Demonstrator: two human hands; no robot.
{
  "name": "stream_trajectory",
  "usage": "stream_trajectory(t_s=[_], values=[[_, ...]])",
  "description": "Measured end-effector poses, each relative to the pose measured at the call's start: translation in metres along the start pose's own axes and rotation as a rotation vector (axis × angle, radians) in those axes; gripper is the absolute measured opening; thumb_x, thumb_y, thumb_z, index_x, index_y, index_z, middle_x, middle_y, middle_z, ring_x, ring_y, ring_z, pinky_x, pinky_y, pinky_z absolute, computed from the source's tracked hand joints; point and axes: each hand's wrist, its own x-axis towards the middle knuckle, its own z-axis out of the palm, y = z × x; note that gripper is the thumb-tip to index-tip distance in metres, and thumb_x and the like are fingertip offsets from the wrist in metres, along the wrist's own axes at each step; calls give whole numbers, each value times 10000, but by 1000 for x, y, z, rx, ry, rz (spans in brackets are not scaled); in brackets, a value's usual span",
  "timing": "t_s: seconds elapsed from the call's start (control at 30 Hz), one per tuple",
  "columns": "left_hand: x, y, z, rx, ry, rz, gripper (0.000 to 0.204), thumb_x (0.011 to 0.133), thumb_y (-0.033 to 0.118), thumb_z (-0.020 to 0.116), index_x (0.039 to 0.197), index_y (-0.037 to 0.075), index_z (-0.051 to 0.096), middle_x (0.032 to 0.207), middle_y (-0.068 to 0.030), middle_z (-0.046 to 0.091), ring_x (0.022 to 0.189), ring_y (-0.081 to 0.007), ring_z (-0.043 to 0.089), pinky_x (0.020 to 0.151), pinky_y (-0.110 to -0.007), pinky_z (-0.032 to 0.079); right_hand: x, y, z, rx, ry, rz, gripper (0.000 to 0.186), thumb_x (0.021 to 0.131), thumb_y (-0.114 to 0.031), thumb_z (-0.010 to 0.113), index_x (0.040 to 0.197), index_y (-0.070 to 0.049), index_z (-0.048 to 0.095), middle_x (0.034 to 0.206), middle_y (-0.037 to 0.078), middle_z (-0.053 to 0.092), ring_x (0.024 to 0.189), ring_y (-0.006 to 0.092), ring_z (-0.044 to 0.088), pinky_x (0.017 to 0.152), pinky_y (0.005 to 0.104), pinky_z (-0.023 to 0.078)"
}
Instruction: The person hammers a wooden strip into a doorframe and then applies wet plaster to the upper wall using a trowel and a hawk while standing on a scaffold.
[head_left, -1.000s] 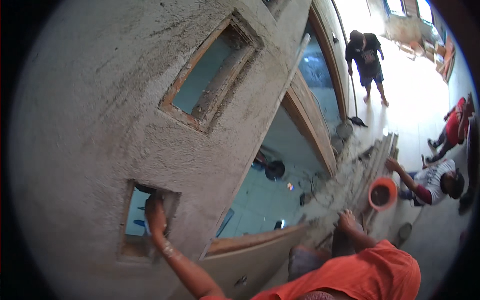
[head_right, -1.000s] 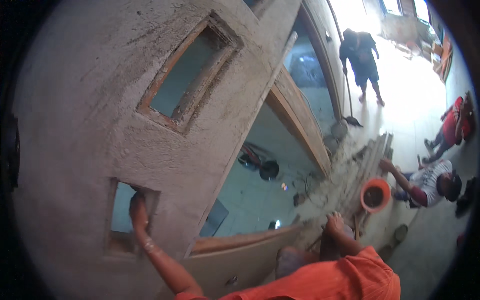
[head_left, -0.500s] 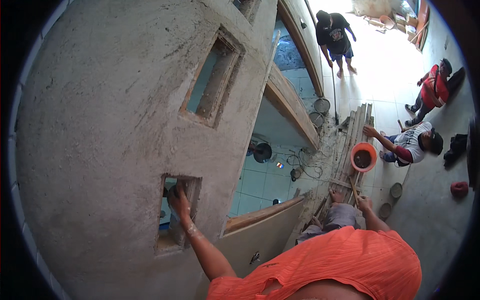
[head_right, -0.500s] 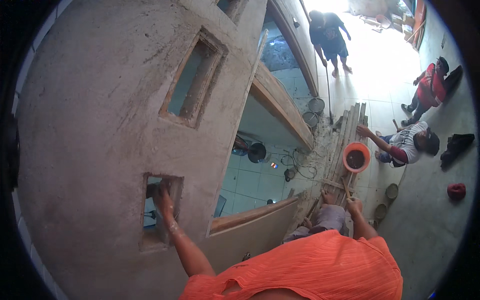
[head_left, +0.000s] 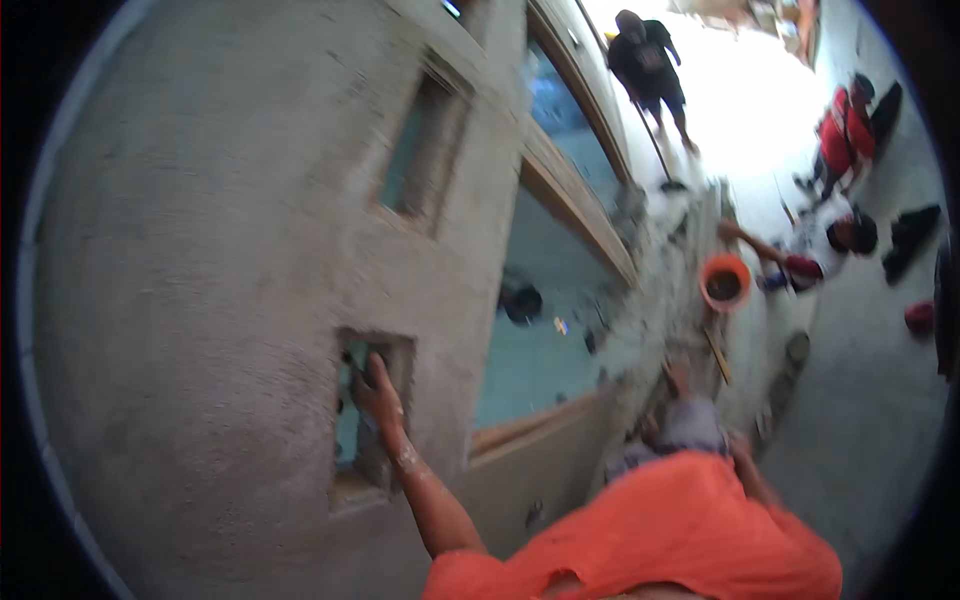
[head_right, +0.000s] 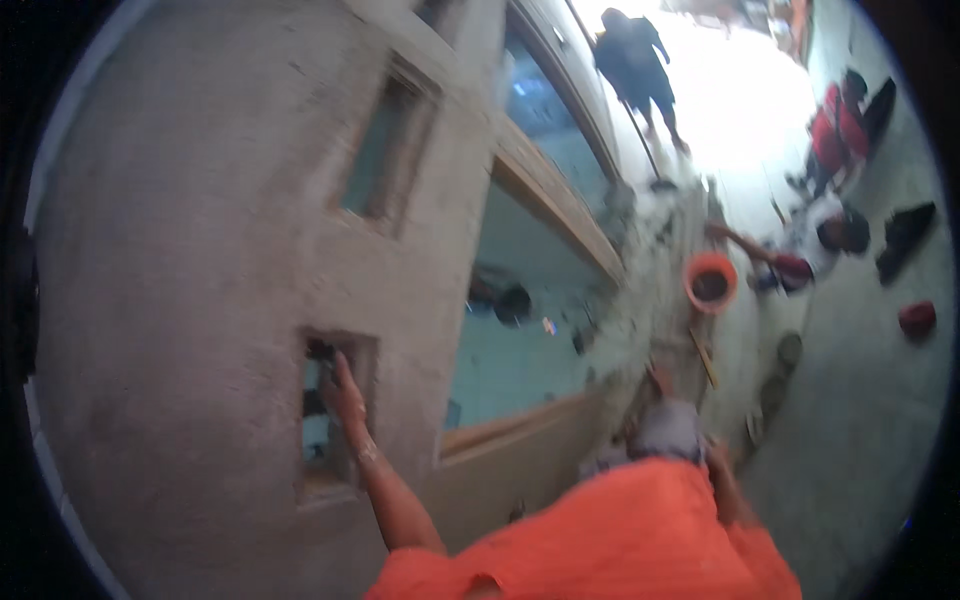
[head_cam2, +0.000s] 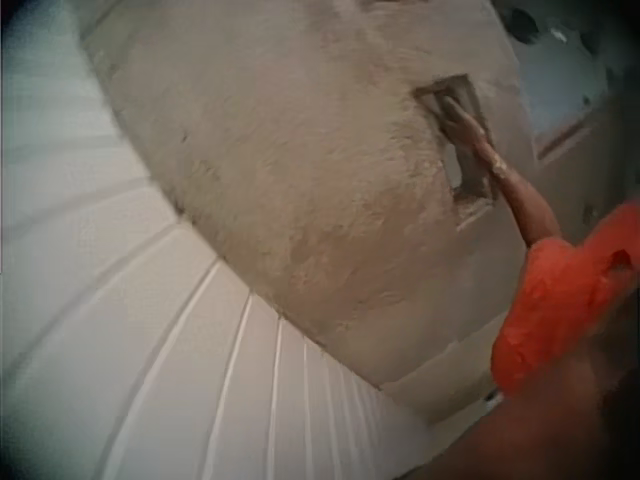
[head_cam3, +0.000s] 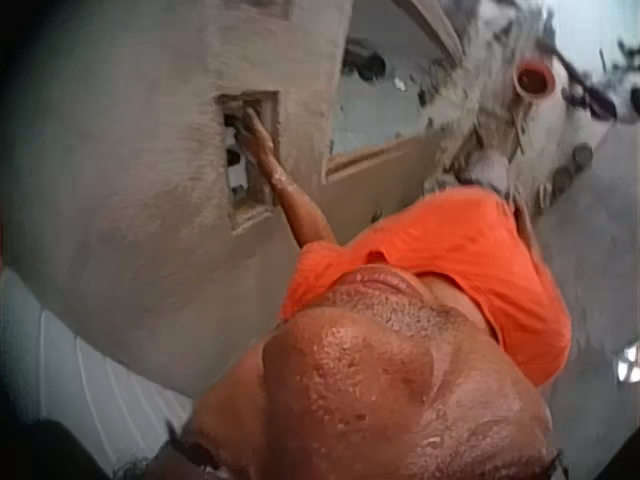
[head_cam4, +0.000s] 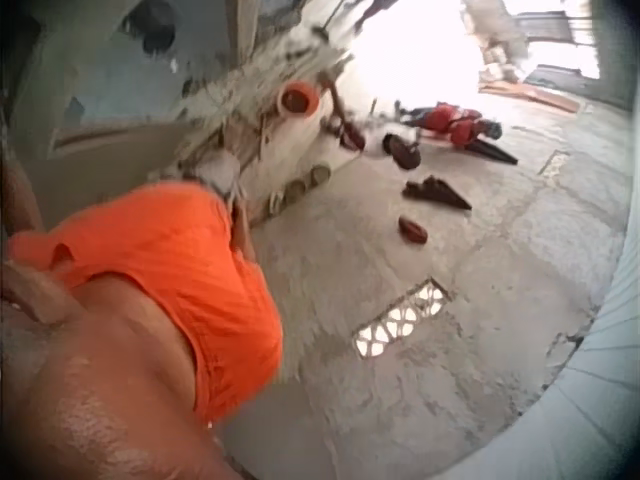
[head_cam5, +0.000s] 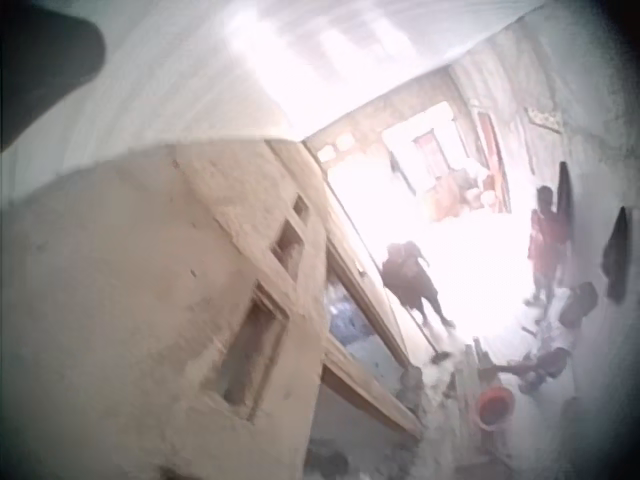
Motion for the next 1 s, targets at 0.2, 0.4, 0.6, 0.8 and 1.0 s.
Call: stream_trajectory(t_s=[0.2,0.4,0.6,0.8,1.0], values=[[-86,76,21,122,44,432,761,1029,541,583,1488,-55,471,1408,-268,567,1330,-418,543,1139,-526,404,8,-83,-32,-44,-120,97,432,955,-394,671,1181,-28,720,987,118,747,829,193,688,734,383,527],[-46,61,-1,245,32,326,615,1072,464,527,1428,-36,558,1419,-261,566,1321,-395,556,1082,-480,448,53,-149,-58,355,19,235,340,1010,-305,662,1246,-63,698,1001,51,735,806,125,664,684,272,531],[-9,34,25,237,-102,67,685,1098,501,401,1391,-98,557,1384,-348,562,1281,-476,549,1082,-498,420,86,-173,-57,329,-7,193,342,1015,-316,661,1231,-53,700,966,50,732,791,114,662,670,273,536],[-12,13,31,131,30,132,626,1093,430,470,1379,-120,551,1385,-342,569,1288,-453,560,1101,-487,421,56,-182,-60,81,-49,64,333,976,-293,683,1144,-9,731,943,66,749,766,185,678,718,354,541],[-93,102,-1,-273,155,282,514,1058,298,601,1365,-112,554,1346,-270,614,1282,-375,604,1086,-471,497,-37,-389,-138,377,141,-521,358,1021,-220,681,1284,24,680,1081,58,715,903,122,637,804,272,509]])
